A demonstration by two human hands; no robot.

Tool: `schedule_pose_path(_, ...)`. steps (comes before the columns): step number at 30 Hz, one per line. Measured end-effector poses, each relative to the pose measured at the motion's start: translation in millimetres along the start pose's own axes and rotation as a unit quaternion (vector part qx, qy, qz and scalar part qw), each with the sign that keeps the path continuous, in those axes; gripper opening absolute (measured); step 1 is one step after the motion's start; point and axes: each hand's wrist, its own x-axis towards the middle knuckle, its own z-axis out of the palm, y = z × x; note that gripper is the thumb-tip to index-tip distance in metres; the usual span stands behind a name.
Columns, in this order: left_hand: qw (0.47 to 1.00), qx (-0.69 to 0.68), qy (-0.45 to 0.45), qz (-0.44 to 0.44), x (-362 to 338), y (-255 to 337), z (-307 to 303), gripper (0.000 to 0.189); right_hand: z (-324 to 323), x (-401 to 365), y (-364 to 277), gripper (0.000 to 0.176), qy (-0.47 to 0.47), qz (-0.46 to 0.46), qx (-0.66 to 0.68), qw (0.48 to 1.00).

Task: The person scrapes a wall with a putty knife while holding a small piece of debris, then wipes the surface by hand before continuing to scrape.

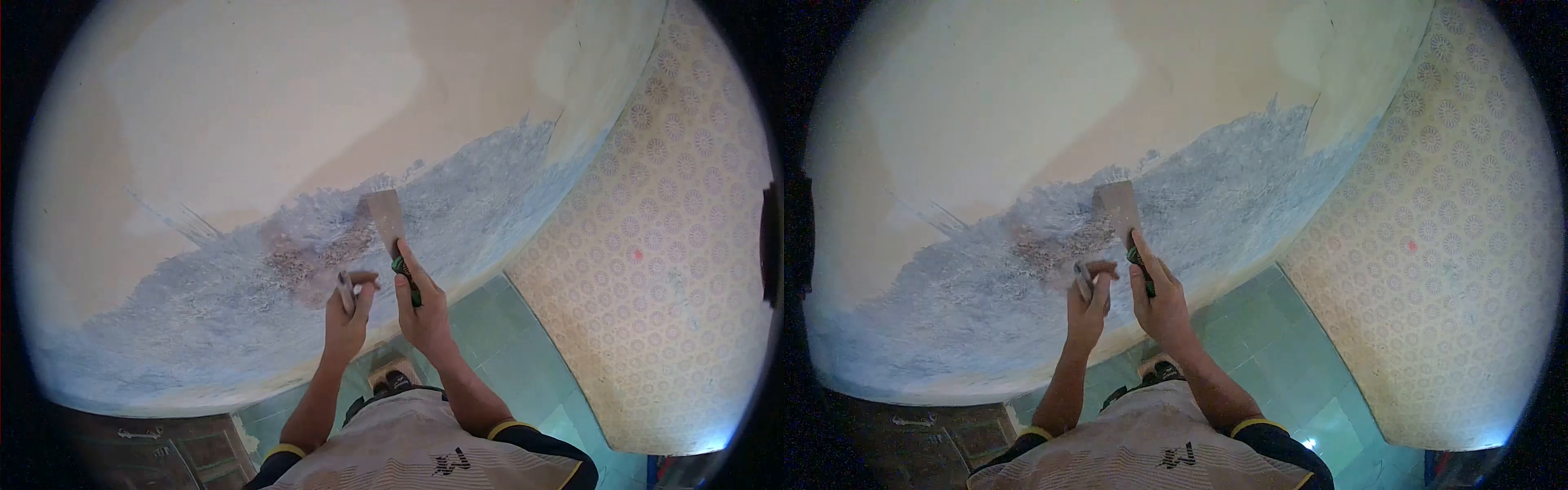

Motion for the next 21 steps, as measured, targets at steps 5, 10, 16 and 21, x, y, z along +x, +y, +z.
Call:
schedule_pose_path(5, 0.997, -0.072, -0.041, -0.006, 46, 12, 9, 0.04, 4, 2, -7, 0.053, 0.005, 0.035, -0.002, 0.999)
schedule_pose_path(10, 0.99, -0.139, -0.034, 0.004, 57, 23, 45, 0.052, 3, 3, -3, 0.053, 0.012, 0.06, 0.002, 0.998)
schedule_pose_path(16, 0.983, -0.167, -0.08, 0.005, 60, 4, 48, 0.062, 0, 4, 8, 0.054, 0.004, 0.091, -0.013, 0.996)
schedule_pose_path(21, 0.976, -0.207, -0.068, -0.006, 62, 3, 52, 0.062, 6, 6, 4, 0.05, -0.006, 0.143, -0.027, 0.989)
